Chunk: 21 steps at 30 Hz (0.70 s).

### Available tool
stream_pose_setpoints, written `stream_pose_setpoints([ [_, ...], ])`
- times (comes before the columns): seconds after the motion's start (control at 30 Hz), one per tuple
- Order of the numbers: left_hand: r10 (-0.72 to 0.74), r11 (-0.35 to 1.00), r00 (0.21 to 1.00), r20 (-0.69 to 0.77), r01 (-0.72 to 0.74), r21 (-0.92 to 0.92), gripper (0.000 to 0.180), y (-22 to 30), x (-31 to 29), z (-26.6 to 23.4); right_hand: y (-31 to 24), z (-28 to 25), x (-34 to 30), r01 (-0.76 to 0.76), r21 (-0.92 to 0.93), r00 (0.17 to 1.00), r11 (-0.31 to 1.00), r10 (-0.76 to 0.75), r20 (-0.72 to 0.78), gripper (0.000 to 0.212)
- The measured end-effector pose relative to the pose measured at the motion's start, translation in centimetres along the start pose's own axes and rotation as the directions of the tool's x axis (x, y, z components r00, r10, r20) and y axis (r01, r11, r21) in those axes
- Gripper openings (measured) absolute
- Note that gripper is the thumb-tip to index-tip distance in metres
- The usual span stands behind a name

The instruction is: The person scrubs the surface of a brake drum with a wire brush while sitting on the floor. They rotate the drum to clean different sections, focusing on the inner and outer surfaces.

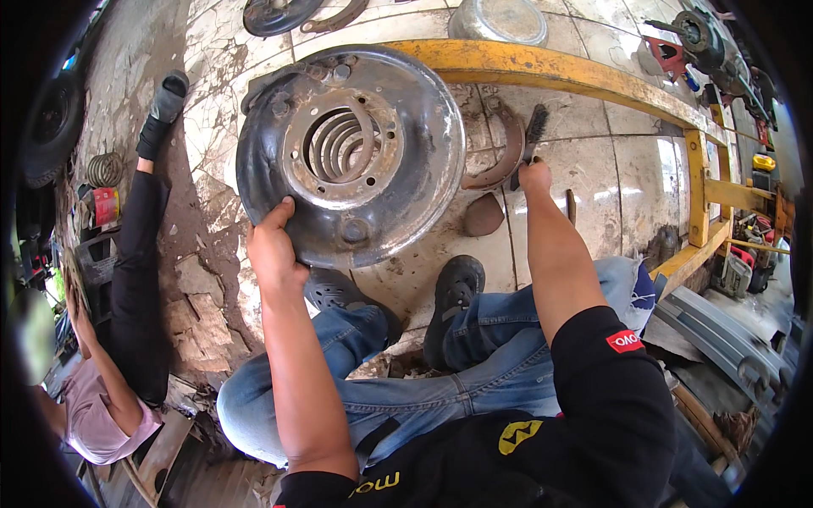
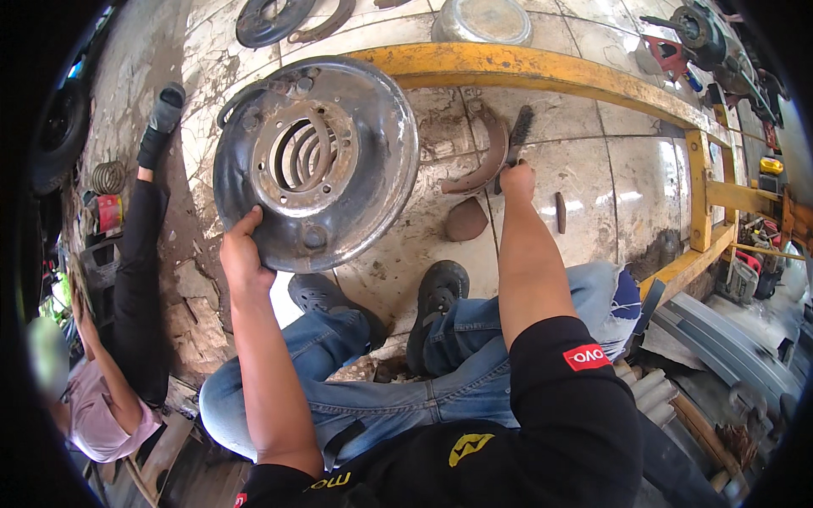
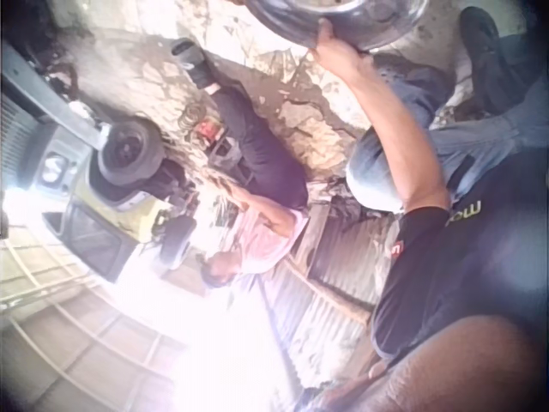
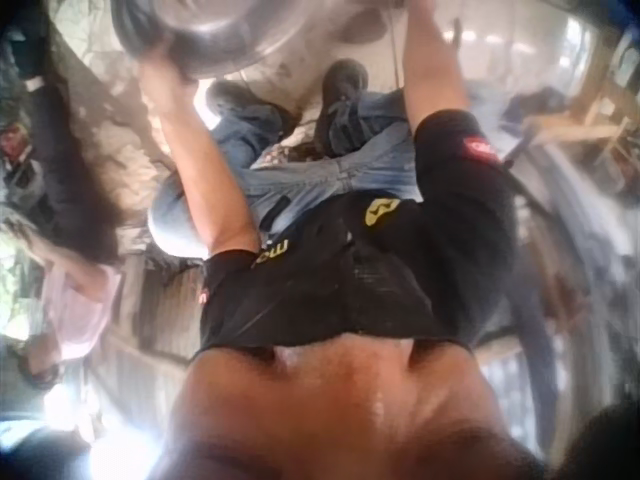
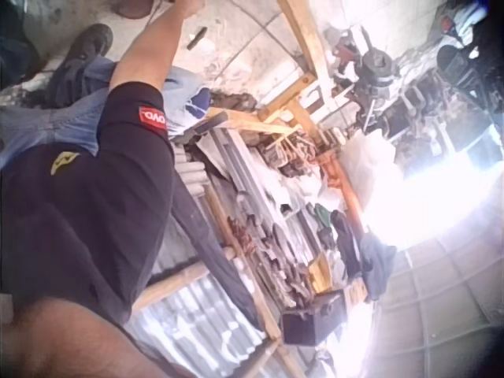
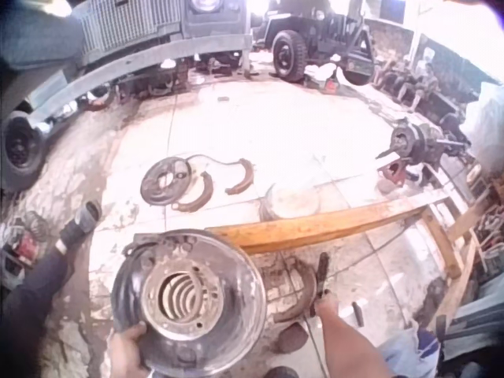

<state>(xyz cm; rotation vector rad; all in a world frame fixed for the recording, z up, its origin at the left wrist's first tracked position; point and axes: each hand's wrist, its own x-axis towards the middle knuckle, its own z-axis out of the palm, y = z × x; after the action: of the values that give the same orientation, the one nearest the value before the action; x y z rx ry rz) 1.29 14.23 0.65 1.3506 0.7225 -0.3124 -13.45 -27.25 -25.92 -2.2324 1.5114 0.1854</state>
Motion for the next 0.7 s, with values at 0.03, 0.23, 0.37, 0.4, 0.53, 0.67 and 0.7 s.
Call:
stream_pose_setpoints([
  [0.03,-0.008,1.000,1.000,0.007,0.008,0.010,0.033,0.1,0.0,-0.1,0.0,0.4,0.3,0.003,0.001,1.000,1.000,-0.003,0.031,0.041],
  [0.23,-0.031,0.999,0.997,0.072,0.033,-0.025,0.033,0.1,0.6,-0.4,2.2,0.4,3.2,-0.005,-0.015,0.962,1.000,0.008,0.272,0.053],
  [0.37,0.035,0.998,0.999,0.005,-0.035,-0.050,0.033,0.5,-0.3,-0.3,-0.1,-0.4,0.5,-0.178,0.071,0.980,0.981,0.171,0.101,0.064],
  [0.4,0.037,0.996,0.999,-0.002,-0.037,-0.081,0.034,0.3,-0.1,-0.3,-0.1,-1.3,0.4,-0.202,0.169,0.979,0.965,0.193,0.070,0.066],
  [0.53,0.037,0.995,0.999,0.007,-0.036,-0.093,0.035,0.2,0.3,0.4,-4.4,-8.1,0.9,-0.151,0.394,0.981,0.907,0.187,-0.055,0.065],
  [0.67,0.029,0.993,0.998,0.060,-0.022,-0.115,0.038,0.4,0.0,0.0,-11.2,-19.5,-4.7,-0.008,0.441,0.960,0.897,-0.116,0.253,0.063],
  [0.7,0.057,0.989,0.995,0.086,-0.045,-0.141,0.039,0.0,0.4,0.0,-12.6,-21.5,-6.7,0.088,0.368,0.962,0.926,-0.176,0.211,0.062],
])
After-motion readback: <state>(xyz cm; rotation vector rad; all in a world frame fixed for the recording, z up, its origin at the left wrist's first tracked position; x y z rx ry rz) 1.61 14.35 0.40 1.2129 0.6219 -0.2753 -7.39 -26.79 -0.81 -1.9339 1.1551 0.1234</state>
